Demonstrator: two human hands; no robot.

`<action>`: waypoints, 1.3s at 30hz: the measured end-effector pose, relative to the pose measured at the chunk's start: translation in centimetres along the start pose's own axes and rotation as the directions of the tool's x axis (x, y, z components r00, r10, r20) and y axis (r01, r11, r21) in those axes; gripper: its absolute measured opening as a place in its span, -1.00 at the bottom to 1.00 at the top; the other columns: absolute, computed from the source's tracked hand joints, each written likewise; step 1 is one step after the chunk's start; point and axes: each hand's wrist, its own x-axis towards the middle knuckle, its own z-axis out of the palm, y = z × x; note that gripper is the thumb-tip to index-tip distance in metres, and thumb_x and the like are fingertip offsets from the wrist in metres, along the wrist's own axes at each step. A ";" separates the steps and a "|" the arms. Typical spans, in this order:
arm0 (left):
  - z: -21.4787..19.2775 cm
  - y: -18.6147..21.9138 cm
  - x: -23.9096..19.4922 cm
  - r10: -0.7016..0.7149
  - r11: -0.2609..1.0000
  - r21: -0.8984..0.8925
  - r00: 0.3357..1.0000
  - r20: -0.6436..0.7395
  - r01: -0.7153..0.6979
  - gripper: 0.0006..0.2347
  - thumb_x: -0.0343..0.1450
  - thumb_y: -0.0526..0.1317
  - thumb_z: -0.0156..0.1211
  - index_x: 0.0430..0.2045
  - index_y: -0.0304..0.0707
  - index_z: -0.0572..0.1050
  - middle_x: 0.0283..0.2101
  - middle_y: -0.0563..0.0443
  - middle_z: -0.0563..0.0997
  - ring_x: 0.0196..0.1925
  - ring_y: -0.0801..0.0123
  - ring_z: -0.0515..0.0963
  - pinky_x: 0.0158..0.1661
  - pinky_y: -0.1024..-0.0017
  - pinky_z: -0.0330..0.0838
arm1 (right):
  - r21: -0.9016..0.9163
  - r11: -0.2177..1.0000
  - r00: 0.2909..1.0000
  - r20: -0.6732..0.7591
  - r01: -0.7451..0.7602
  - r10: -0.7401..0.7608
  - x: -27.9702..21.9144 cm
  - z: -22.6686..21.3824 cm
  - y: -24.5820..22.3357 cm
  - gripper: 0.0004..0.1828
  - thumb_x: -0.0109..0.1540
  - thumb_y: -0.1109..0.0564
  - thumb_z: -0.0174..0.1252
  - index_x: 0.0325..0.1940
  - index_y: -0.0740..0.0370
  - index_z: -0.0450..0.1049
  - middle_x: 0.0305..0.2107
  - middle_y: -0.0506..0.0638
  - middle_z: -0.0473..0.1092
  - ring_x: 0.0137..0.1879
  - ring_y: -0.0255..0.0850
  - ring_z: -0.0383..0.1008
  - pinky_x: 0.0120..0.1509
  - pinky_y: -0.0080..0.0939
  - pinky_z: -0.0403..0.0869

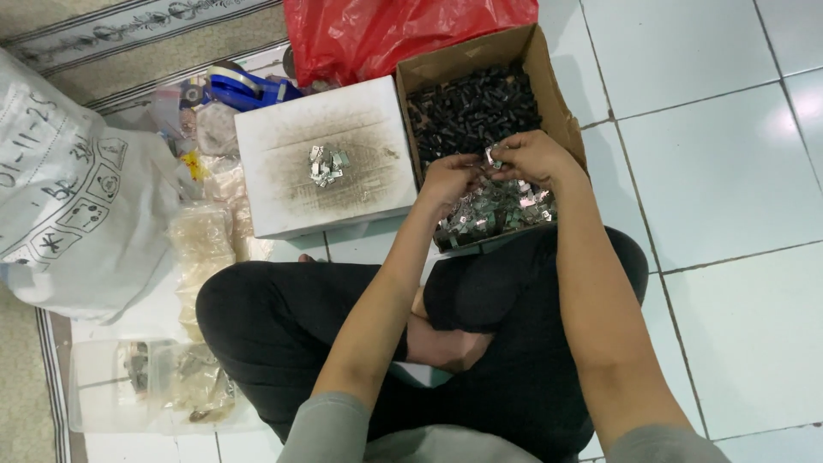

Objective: The person sits on the floor and repeatedly picks up small metallic components from a cardboard box, separates them by hand, and places them onto a white rectangular surface. The person continues this sorting process for the duration of the clip.

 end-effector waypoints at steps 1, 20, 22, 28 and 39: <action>0.0 -0.3 0.4 -0.001 1.000 0.000 1.000 0.001 0.001 -0.65 0.32 -0.45 0.28 0.02 -0.53 0.54 -0.23 -0.27 0.66 -0.29 0.32 0.65 -0.26 0.45 0.69 | 0.000 1.000 1.000 -0.001 -0.001 0.001 -0.3 0.2 -0.2 -0.58 0.26 0.24 0.32 0.08 0.64 0.43 -0.28 0.26 0.33 -0.23 -0.08 0.50 -0.12 0.23 0.71; 1.2 -0.2 0.5 -0.009 0.972 -0.233 0.997 -0.082 -0.010 -0.69 0.42 -0.27 0.33 -0.01 -0.52 0.57 -0.18 -0.31 0.60 -0.22 0.26 0.51 -0.19 0.30 0.50 | -0.074 0.996 0.995 0.087 -0.046 0.053 -0.9 0.3 -1.8 -0.64 0.27 0.34 0.21 0.13 0.59 0.45 -0.23 0.42 0.46 -0.13 0.16 0.61 -0.04 0.17 0.68; 1.2 0.2 0.2 -0.022 0.966 -0.258 0.996 -0.082 0.000 -0.67 0.43 -0.25 0.31 0.00 -0.56 0.57 -0.09 -0.39 0.58 -0.10 0.18 0.51 -0.08 0.18 0.52 | -0.088 0.995 0.993 0.097 -0.052 0.061 -0.6 0.2 -1.5 -0.63 0.27 0.32 0.20 0.14 0.59 0.45 -0.24 0.42 0.46 -0.14 0.16 0.62 -0.04 0.11 0.69; 1.8 1.4 -0.8 0.006 0.954 -0.299 0.999 -0.043 -0.018 -0.71 0.46 -0.28 0.24 -0.04 -0.61 0.57 -0.18 -0.28 0.50 -0.20 0.20 0.45 -0.22 0.21 0.43 | -0.079 0.996 0.996 0.072 -0.047 0.052 0.8 -0.6 -0.3 -0.70 0.25 0.27 0.29 0.02 0.53 0.52 -0.30 0.42 0.50 -0.25 0.12 0.64 -0.18 0.07 0.71; 1.2 -1.2 1.6 0.032 0.982 -0.186 0.998 -0.048 -0.040 -0.79 0.46 -0.32 0.21 -0.13 -0.58 0.55 -0.23 -0.26 0.52 -0.24 0.21 0.56 -0.25 0.29 0.61 | -0.068 0.997 0.997 0.057 -0.045 0.049 0.2 -0.5 -0.9 -0.70 0.19 0.37 0.30 0.00 0.57 0.51 -0.21 0.52 0.48 -0.17 0.21 0.63 -0.10 0.14 0.70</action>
